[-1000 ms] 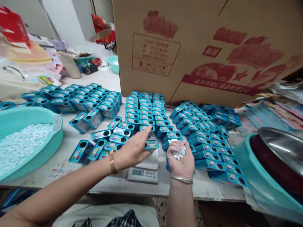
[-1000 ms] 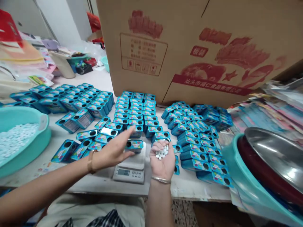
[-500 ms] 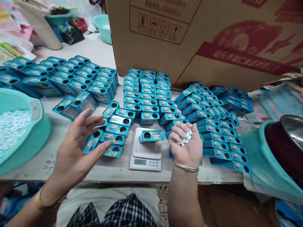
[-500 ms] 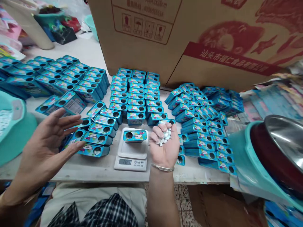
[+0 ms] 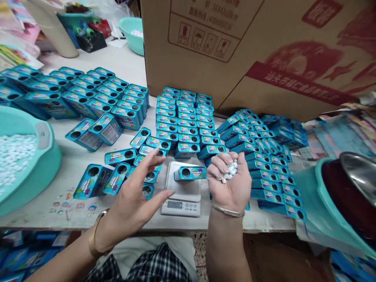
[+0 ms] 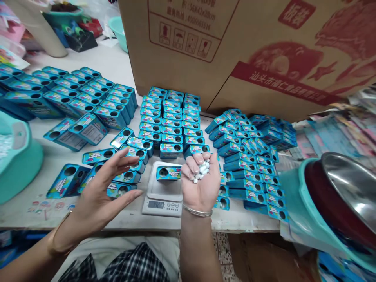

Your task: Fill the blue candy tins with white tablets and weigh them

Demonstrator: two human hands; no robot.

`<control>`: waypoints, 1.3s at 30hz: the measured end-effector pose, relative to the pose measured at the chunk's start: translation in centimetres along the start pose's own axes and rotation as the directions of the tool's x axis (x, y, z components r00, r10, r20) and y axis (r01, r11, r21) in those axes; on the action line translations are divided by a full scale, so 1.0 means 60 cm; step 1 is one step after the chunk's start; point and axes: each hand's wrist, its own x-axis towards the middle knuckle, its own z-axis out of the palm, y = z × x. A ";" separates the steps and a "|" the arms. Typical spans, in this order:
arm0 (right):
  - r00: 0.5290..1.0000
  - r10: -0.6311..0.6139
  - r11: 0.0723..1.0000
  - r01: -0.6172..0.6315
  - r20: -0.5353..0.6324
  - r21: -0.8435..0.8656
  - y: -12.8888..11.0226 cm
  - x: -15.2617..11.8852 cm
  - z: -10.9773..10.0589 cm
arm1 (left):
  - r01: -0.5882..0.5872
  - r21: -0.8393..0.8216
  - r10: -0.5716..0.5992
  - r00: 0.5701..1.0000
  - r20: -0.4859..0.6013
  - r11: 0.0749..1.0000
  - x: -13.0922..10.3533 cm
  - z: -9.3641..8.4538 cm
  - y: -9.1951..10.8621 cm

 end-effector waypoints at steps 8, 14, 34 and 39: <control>0.995 -0.072 0.988 0.062 -0.065 -0.139 0.053 0.006 0.027 | -0.078 -0.002 0.077 0.990 0.115 0.997 0.030 0.075 -0.004; 0.977 -0.196 0.941 0.165 -0.080 -0.296 0.075 0.010 0.024 | 0.039 -0.203 -0.033 0.999 0.032 0.978 0.040 0.122 -0.012; 0.943 -0.325 0.869 0.270 -0.066 -0.414 0.082 0.006 0.028 | 0.014 -0.337 -0.023 0.999 -0.025 0.941 0.035 0.165 -0.019; 0.975 -0.210 0.940 0.180 -0.074 -0.290 0.065 0.012 0.021 | 0.012 -0.306 -0.023 0.999 -0.032 0.952 0.035 0.161 -0.018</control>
